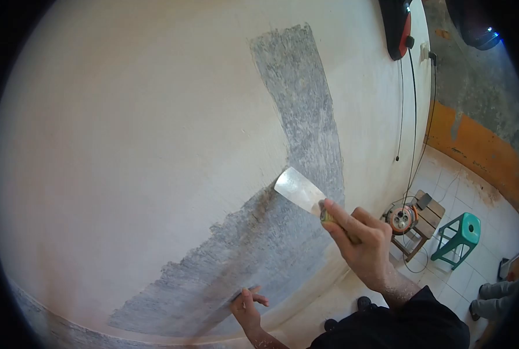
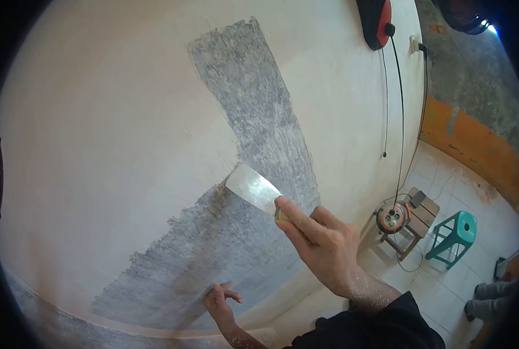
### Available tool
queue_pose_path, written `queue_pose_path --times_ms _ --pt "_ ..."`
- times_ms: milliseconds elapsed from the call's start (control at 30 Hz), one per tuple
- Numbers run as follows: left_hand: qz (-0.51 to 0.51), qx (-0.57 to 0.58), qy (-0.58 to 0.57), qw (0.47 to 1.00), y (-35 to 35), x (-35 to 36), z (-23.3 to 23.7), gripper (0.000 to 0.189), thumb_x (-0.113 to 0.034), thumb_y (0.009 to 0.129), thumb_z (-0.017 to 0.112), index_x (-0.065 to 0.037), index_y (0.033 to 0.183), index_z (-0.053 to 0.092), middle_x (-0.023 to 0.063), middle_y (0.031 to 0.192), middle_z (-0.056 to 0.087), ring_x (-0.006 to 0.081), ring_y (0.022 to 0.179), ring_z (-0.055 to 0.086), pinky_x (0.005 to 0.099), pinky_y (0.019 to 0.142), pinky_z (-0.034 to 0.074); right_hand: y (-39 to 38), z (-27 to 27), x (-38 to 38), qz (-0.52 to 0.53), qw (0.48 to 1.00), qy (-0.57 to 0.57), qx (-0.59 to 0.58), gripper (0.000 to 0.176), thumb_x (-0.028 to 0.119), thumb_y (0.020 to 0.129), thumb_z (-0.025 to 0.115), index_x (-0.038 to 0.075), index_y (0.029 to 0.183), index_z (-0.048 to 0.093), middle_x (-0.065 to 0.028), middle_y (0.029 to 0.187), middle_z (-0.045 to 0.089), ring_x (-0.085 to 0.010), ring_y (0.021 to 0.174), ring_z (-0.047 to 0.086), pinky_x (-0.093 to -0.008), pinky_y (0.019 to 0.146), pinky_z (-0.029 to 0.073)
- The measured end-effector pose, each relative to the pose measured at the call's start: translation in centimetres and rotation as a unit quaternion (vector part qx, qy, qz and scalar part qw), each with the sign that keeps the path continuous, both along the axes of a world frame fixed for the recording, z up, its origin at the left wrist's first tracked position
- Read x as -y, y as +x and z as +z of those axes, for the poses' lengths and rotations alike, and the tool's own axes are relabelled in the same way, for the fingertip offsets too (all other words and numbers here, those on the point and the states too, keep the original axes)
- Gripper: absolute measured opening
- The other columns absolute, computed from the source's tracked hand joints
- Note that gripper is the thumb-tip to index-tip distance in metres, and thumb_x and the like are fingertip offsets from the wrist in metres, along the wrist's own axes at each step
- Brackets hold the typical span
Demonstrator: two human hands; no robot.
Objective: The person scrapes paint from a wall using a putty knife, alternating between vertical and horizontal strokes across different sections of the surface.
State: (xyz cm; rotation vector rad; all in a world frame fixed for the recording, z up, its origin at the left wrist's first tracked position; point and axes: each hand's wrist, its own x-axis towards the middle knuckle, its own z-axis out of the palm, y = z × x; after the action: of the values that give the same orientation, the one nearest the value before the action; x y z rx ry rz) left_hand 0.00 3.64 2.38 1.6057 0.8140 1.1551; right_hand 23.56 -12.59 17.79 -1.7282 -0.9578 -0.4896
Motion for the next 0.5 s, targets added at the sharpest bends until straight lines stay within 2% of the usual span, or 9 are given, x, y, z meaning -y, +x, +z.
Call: queue_pose_path --times_ms 67,233,367,500 --pt "0.007 0.006 -0.018 1.000 0.3 0.0 0.3 0.062 -0.043 0.102 0.051 0.012 0.079 0.067 0.0122 0.052 0.060 0.0184 0.043 0.057 0.0298 0.047 0.048 0.2 -0.5 -0.3 -0.021 1.000 0.007 0.022 0.041 0.020 0.084 0.079 0.023 0.124 0.071 0.0014 0.061 0.051 -0.0084 0.046 0.047 -0.0292 0.043 0.039" --pt "0.008 0.012 -0.007 1.000 0.5 0.3 0.4 0.061 -0.042 0.103 0.051 0.012 0.079 0.066 0.0123 0.052 0.060 0.0180 0.042 0.056 0.0299 0.047 0.048 1.1 1.9 -1.2 -0.067 0.994 0.037 0.076 0.041 0.020 0.083 0.080 0.024 0.123 0.072 0.0015 0.062 0.049 -0.0087 0.046 0.047 -0.0293 0.042 0.039" --pt "-0.004 0.035 -0.013 0.999 0.4 0.0 0.4 0.060 -0.041 0.103 0.051 0.011 0.078 0.066 0.0124 0.052 0.060 0.0176 0.041 0.056 0.0299 0.047 0.048 1.2 -0.4 -0.6 -0.060 0.995 0.016 0.074 0.044 0.019 0.082 0.080 0.025 0.124 0.071 0.0020 0.063 0.048 -0.0083 0.047 0.047 -0.0294 0.043 0.042" --pt "0.029 -0.003 -0.011 1.000 0.6 0.6 0.7 0.062 -0.041 0.104 0.049 0.010 0.071 0.065 0.0116 0.050 0.059 0.0170 0.041 0.056 0.0306 0.053 0.051 2.3 2.3 -1.6 -0.078 0.988 0.054 0.123 0.046 0.017 0.081 0.081 0.025 0.125 0.070 0.0031 0.066 0.049 -0.0071 0.049 0.049 -0.0283 0.044 0.043"
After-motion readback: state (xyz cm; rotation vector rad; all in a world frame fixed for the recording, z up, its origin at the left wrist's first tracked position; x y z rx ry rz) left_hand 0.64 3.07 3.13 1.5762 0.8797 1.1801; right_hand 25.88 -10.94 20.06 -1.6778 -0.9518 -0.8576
